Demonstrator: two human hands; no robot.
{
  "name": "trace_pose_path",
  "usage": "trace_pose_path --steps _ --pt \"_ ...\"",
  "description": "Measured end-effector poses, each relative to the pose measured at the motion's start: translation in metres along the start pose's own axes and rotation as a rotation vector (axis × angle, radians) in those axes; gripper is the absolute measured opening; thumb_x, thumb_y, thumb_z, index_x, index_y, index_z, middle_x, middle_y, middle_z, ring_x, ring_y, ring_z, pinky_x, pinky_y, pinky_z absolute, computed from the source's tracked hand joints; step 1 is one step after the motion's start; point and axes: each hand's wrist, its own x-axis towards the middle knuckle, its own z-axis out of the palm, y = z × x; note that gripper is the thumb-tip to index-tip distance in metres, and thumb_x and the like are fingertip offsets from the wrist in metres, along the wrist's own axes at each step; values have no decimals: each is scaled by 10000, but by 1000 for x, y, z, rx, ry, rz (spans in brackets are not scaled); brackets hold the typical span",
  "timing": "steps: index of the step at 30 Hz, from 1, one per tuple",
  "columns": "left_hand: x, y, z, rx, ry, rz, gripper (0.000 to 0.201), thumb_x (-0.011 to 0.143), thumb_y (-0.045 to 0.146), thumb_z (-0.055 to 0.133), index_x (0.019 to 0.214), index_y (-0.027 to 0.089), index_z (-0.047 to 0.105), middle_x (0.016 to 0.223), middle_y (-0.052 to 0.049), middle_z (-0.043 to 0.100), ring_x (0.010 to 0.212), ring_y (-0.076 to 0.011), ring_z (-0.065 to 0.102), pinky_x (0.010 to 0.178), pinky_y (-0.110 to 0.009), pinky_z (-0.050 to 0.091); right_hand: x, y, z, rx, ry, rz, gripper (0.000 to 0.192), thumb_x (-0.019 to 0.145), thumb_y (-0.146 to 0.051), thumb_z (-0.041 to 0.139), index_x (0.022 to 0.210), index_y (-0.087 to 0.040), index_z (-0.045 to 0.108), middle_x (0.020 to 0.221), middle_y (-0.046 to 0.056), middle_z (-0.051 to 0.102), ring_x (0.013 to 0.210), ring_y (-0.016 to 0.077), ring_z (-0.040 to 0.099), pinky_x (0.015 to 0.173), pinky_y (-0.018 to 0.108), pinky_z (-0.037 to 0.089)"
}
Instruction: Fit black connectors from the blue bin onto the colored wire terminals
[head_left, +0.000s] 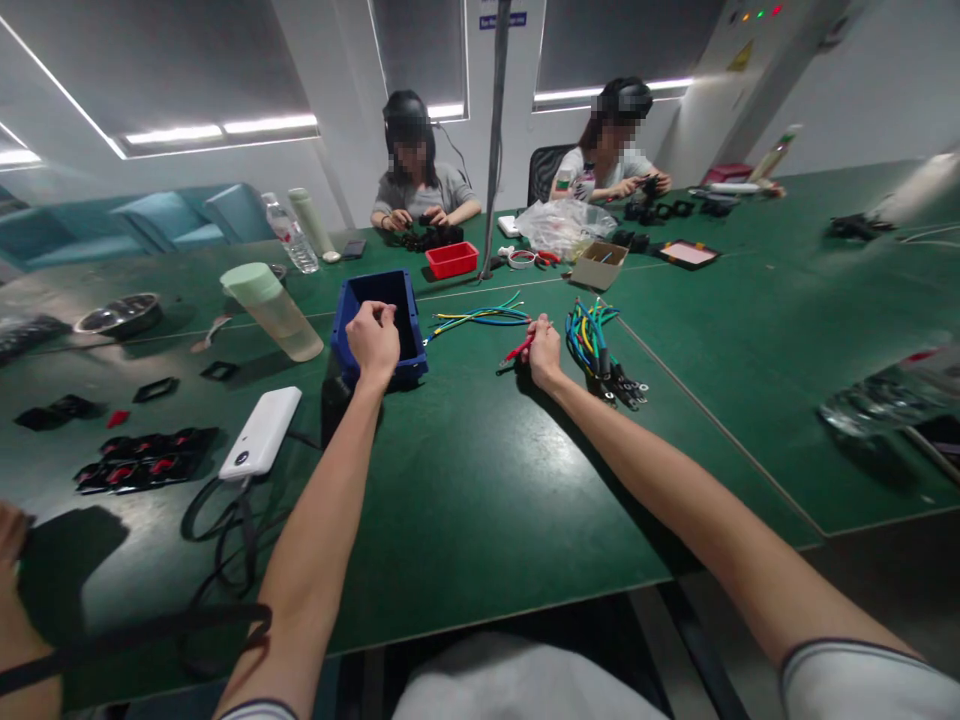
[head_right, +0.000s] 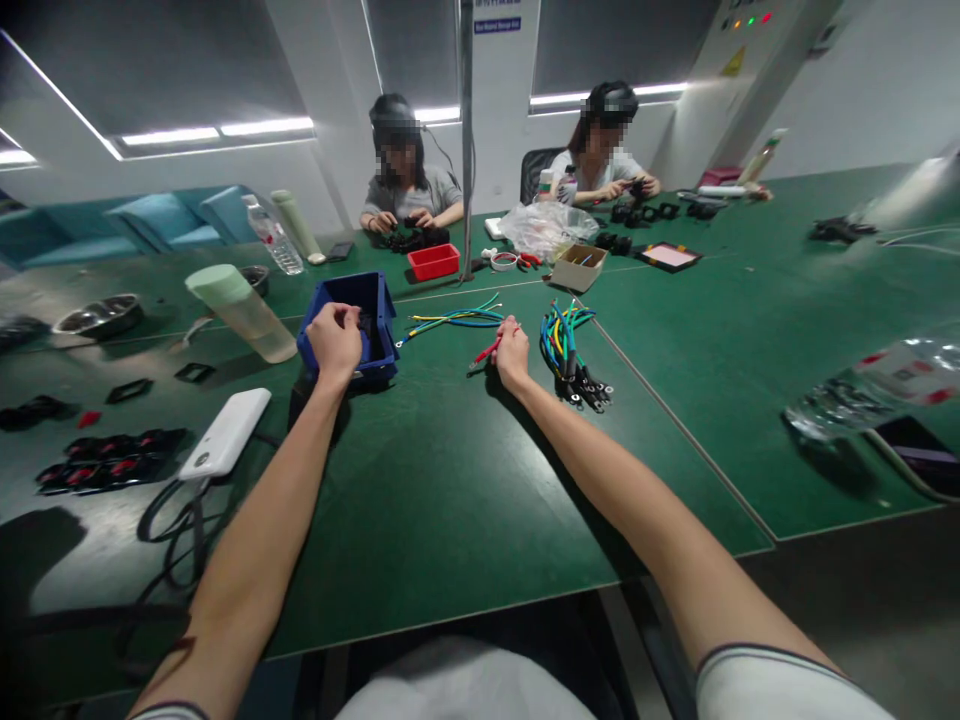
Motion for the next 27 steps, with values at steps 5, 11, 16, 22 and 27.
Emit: trace_pose_path --steps 5,11,16,22,27 --pt "-34 32 0 -266 101 96 330 945 402 360 1020 151 561 971 -74 632 807 -148 615 726 -231 448 -29 6 -8 263 -35 27 463 774 -698 461 737 -240 398 530 -82 437 416 105 510 396 220 441" --pt "-93 26 36 -681 -160 -12 299 854 446 513 945 166 567 760 -17 610 557 -97 565 525 -202 436 -62 -2 -23 382 -246 68 415 731 -594 608 789 -231 417 597 -71 548 503 106 591 478 223 495" --pt "-123 8 56 -837 -375 -155 345 798 478 582 891 146 599 663 -5 592 441 -70 483 398 -186 344 -82 -7 -31 421 -241 62 364 730 -509 655 793 -231 429 591 -74 555 514 113 609 474 216 488" --pt "-121 1 60 -971 -418 -216 408 751 523 636 844 127 597 663 -15 605 409 -51 438 365 -171 296 -98 -12 -45 398 -272 92 346 732 -466 680 809 -236 433 595 -59 592 545 132 626 467 211 476" --pt "-123 4 58 -960 -450 -189 355 755 478 655 845 138 605 649 0 589 426 -51 456 385 -163 323 -100 -16 -49 407 -251 136 322 752 -471 674 791 -220 474 620 -44 600 546 118 624 466 196 474"
